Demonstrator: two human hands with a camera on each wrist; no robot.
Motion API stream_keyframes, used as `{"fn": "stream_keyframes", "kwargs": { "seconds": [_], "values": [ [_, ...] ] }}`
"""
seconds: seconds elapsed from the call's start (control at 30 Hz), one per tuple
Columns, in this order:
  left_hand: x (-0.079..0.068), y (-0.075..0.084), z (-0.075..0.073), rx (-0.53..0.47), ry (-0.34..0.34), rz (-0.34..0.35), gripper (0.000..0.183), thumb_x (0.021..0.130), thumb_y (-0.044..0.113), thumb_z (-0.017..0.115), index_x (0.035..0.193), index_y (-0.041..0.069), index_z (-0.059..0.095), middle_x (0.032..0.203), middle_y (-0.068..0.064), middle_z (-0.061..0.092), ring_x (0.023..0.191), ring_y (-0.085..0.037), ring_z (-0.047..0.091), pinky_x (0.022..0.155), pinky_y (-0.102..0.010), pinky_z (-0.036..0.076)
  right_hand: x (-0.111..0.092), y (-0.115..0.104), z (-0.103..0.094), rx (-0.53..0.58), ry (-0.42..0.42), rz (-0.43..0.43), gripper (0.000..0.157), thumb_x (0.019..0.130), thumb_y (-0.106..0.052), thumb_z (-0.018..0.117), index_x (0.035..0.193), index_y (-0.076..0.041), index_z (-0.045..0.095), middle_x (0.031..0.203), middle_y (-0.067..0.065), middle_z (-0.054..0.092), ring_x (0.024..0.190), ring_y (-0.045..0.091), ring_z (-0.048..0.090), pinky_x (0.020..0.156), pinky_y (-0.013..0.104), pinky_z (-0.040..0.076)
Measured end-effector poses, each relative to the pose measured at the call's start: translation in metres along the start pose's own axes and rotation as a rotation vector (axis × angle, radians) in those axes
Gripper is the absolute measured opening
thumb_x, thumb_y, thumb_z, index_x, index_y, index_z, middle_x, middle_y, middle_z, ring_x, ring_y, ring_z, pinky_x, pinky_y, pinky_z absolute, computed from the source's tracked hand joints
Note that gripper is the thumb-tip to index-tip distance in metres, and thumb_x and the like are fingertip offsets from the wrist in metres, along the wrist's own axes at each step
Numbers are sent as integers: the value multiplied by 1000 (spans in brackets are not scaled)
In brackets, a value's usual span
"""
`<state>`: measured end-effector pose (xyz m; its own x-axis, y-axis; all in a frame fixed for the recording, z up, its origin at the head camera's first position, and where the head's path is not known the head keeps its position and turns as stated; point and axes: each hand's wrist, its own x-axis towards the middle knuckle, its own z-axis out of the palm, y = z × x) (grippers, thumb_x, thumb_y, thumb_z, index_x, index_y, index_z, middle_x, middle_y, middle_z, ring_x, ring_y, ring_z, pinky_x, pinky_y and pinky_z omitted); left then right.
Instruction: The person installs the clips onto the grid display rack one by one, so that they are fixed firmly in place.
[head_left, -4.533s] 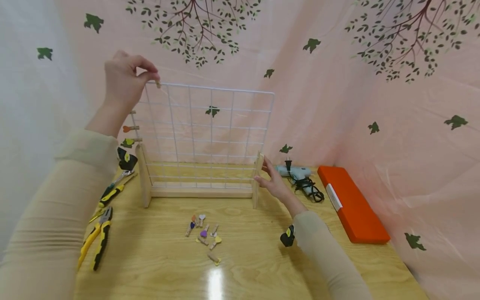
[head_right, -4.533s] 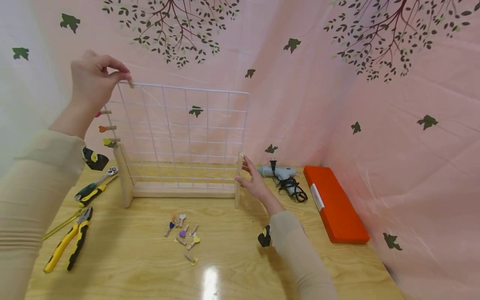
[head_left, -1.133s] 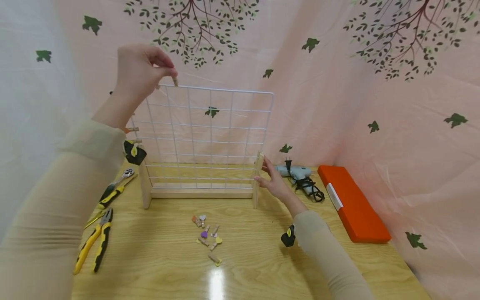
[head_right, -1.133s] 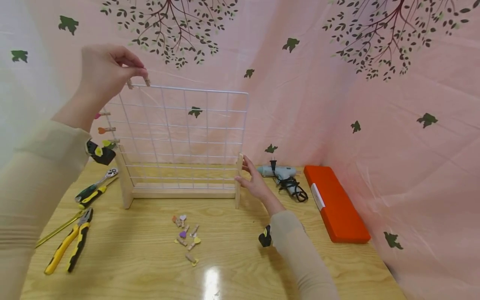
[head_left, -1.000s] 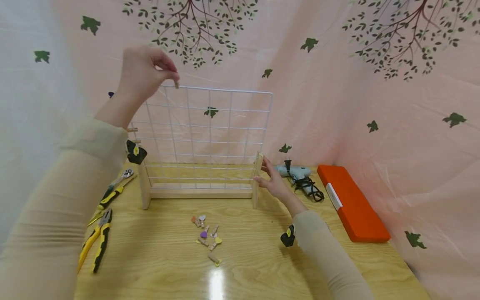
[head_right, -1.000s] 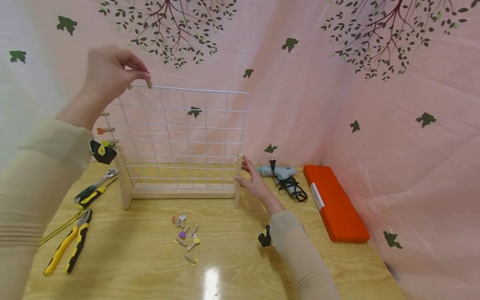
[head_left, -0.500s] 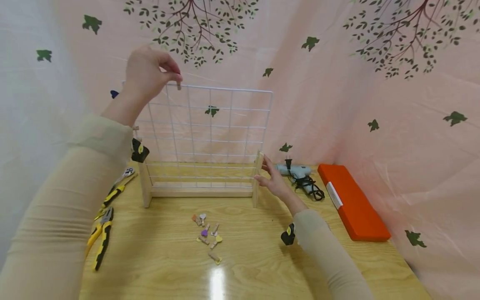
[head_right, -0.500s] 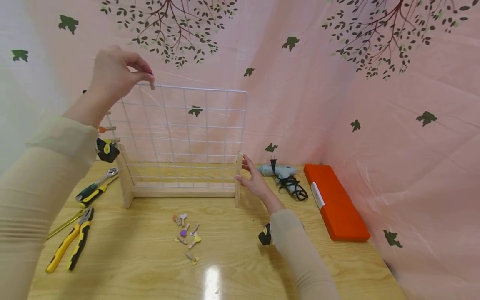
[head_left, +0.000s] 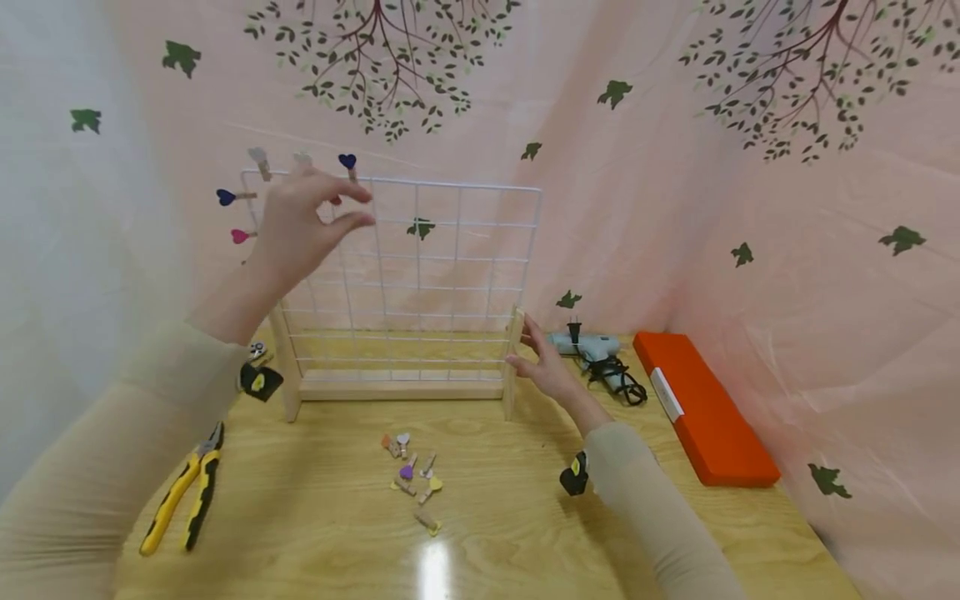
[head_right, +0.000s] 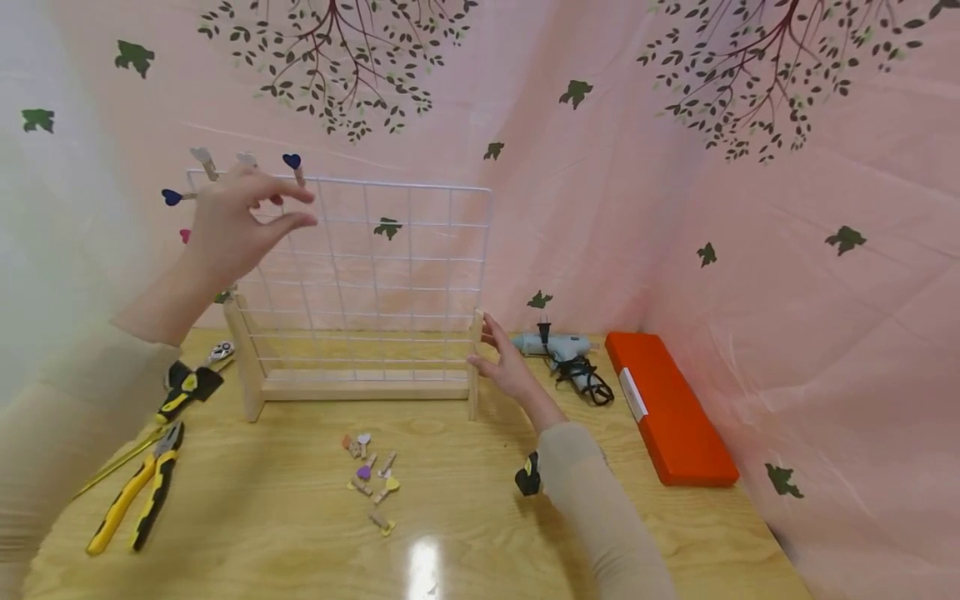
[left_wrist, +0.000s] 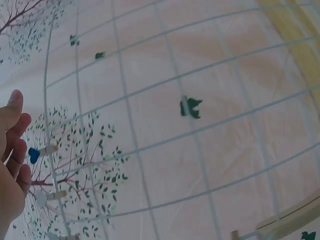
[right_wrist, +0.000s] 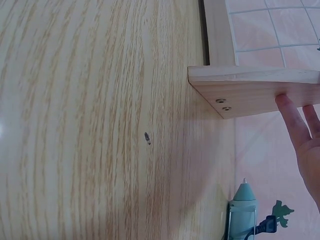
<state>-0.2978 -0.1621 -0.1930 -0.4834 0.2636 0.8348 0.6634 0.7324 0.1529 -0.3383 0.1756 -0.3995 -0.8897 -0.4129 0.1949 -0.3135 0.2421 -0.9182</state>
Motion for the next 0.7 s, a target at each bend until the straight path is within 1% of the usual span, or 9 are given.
{"fn": "stream_keyframes", "kwargs": {
  "seconds": [0.1, 0.13, 0.23, 0.33, 0.43, 0.57, 0.67, 0.7],
  "values": [
    [-35, 5, 16, -53, -101, 13, 26, 73, 21, 72, 95, 9, 67, 92, -5, 67, 79, -18, 50, 71, -30, 37, 0, 1, 1, 3, 0, -2, 77, 88, -10, 54, 144, -25, 4, 142, 11, 23, 131, 28, 23, 82, 47, 46],
    [-47, 6, 21, -64, -140, 6, 27, 73, 21, 72, 96, 10, 66, 92, -4, 67, 80, -17, 50, 70, -30, 38, 0, 1, 1, 4, 1, -3, 77, 88, -10, 54, 144, -25, 4, 141, 11, 23, 131, 29, 23, 82, 48, 46],
    [-85, 8, 39, -106, -253, -15, 31, 71, 21, 73, 99, 11, 65, 95, -1, 66, 84, -16, 51, 72, -33, 42, 0, 0, 1, 6, 5, -9, 76, 88, -8, 54, 144, -25, 5, 141, 12, 24, 131, 29, 23, 82, 49, 46],
    [-121, 6, 57, -141, -338, -29, 34, 69, 22, 75, 100, 11, 64, 96, 0, 65, 86, -15, 52, 73, -33, 44, 0, -1, 2, 0, 5, -5, 77, 88, -8, 54, 144, -25, 5, 141, 12, 24, 131, 30, 23, 82, 48, 46],
    [-153, 2, 75, -173, -410, -24, 35, 67, 23, 76, 99, 13, 65, 95, 3, 65, 87, -15, 52, 73, -33, 45, 1, -1, 2, 3, 11, -3, 76, 88, -7, 54, 144, -24, 5, 140, 13, 24, 131, 31, 22, 81, 47, 47],
    [-188, -9, 94, -192, -512, -19, 33, 66, 28, 76, 96, 16, 66, 94, 6, 64, 91, -15, 53, 79, -37, 44, 1, 0, 1, 14, 20, -8, 75, 88, -8, 54, 144, -26, 7, 141, 13, 23, 131, 31, 22, 80, 45, 48],
    [-206, -17, 104, -222, -621, -51, 31, 66, 28, 75, 93, 16, 66, 95, 7, 63, 93, -17, 52, 83, -40, 42, 1, 1, 1, 15, 17, -12, 75, 88, -9, 54, 143, -28, 7, 141, 12, 23, 131, 31, 22, 79, 43, 49],
    [-211, -19, 107, -242, -663, -61, 31, 66, 28, 75, 93, 16, 66, 95, 7, 63, 93, -17, 51, 86, -42, 40, 1, 2, 1, 15, 17, -12, 75, 88, -10, 55, 143, -29, 7, 141, 12, 24, 131, 31, 23, 79, 43, 49]
  ]
}}
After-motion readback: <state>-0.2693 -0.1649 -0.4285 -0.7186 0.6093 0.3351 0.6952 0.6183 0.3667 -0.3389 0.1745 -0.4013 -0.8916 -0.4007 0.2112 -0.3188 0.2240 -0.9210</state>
